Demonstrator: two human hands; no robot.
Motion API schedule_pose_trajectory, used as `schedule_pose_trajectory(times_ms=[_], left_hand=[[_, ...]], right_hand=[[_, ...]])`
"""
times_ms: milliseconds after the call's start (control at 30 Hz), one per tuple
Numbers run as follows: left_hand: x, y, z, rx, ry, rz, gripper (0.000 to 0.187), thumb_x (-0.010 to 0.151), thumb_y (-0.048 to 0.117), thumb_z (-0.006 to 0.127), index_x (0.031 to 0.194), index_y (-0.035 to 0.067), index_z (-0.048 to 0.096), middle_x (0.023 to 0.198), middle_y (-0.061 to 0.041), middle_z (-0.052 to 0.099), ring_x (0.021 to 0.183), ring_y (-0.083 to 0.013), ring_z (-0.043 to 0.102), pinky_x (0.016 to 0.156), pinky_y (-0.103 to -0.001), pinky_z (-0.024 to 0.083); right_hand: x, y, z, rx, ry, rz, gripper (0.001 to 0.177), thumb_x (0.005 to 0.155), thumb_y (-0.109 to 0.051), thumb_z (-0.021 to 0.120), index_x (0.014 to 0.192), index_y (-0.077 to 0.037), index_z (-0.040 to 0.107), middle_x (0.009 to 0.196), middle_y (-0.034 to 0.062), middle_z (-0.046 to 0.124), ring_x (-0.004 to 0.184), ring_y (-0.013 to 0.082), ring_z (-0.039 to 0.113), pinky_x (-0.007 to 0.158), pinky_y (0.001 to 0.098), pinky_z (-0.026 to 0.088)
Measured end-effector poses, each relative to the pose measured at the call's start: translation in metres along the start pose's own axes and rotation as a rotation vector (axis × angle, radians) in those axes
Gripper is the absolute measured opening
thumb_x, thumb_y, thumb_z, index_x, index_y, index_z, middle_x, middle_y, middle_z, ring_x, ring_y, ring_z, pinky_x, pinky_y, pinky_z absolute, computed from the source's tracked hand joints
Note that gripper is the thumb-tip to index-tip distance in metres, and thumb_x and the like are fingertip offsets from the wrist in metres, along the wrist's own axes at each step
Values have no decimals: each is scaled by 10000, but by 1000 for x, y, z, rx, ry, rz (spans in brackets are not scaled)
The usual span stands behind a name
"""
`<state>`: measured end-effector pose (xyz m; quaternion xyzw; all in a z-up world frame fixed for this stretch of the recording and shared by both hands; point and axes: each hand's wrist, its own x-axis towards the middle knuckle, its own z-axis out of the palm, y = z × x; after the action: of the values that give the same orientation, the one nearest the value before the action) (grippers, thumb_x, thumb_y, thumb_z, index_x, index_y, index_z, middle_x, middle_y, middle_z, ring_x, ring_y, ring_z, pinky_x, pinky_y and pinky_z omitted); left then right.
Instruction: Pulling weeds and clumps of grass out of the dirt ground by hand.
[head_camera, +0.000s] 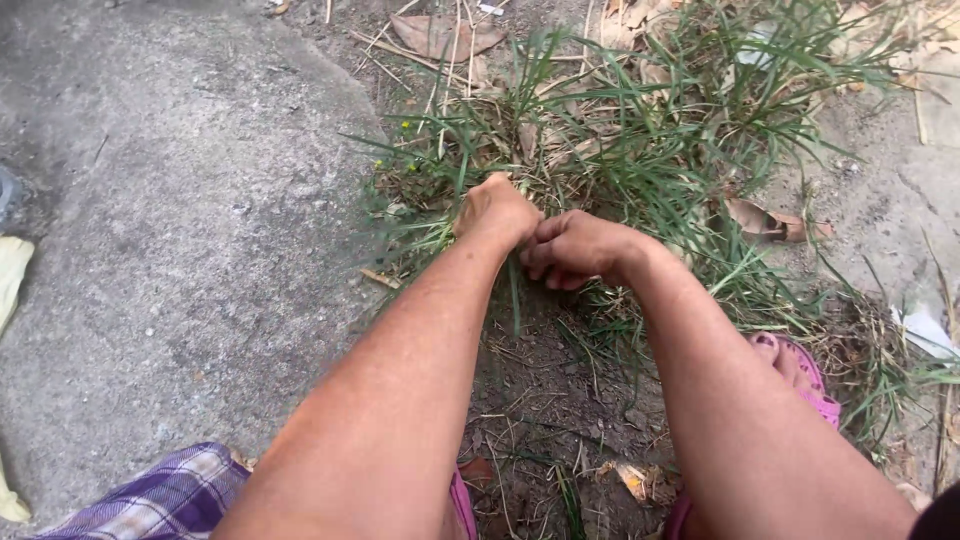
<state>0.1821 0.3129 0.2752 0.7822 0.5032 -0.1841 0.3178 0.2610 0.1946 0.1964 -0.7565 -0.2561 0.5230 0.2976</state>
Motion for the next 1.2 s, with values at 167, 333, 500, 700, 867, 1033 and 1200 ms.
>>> schedule_pose_trajectory(times_ms=[167,333,500,700,867,1033,1200], left_hand=[[59,-19,49,-100,54,-64,315,1004,298,572,1185,52,649,1197,-166,684,1049,-278,692,876,-431,553],[92,-24,55,-711,-181,-41,219,928,-18,564,1050,-123,713,796,-181,712,471,-198,622,361,-344,454],[52,-22,22,-528,-13,-63,151,905,80,633,1027,9,686,981,-149,718,801,-232,674,652,-397,512],[10,-7,-8,-41,313,205,231,898,182,628,1104,163,732,1239,-107,653,1229,-297,598,1065,-539,397],[24,3,4,7,67,164,359,904,221,626,1238,101,686,1375,-120,627,1312,-313,572,1176,-589,284],[46,-1,12,-95,20,-2,415,916,255,630,1289,82,688,1373,-178,647,1260,-334,645,1060,-443,518],[65,18,31,89,-65,-9,463,887,306,690,1286,72,685,1343,-161,672,1187,-308,684,1001,-410,551]], right_hand=[[9,5,-23,293,24,118,189,949,-199,663,998,-40,750,813,54,751,640,149,674,580,313,596],[28,-15,8,630,154,225,268,995,-295,583,893,-72,691,742,57,706,546,132,643,430,245,464],[72,10,15,669,102,275,265,1002,-312,605,825,-121,653,680,14,668,499,93,559,361,218,332],[65,0,16,520,156,355,286,970,-308,636,764,-109,623,628,25,609,486,125,552,370,251,363],[71,2,26,438,195,337,238,926,-243,685,760,-77,646,658,56,624,515,162,593,395,297,416],[82,17,29,453,400,278,231,924,-262,686,859,-45,727,733,89,681,557,225,581,442,379,416],[70,17,36,462,490,192,208,929,-233,670,899,-40,742,812,89,724,625,211,627,518,389,470]])
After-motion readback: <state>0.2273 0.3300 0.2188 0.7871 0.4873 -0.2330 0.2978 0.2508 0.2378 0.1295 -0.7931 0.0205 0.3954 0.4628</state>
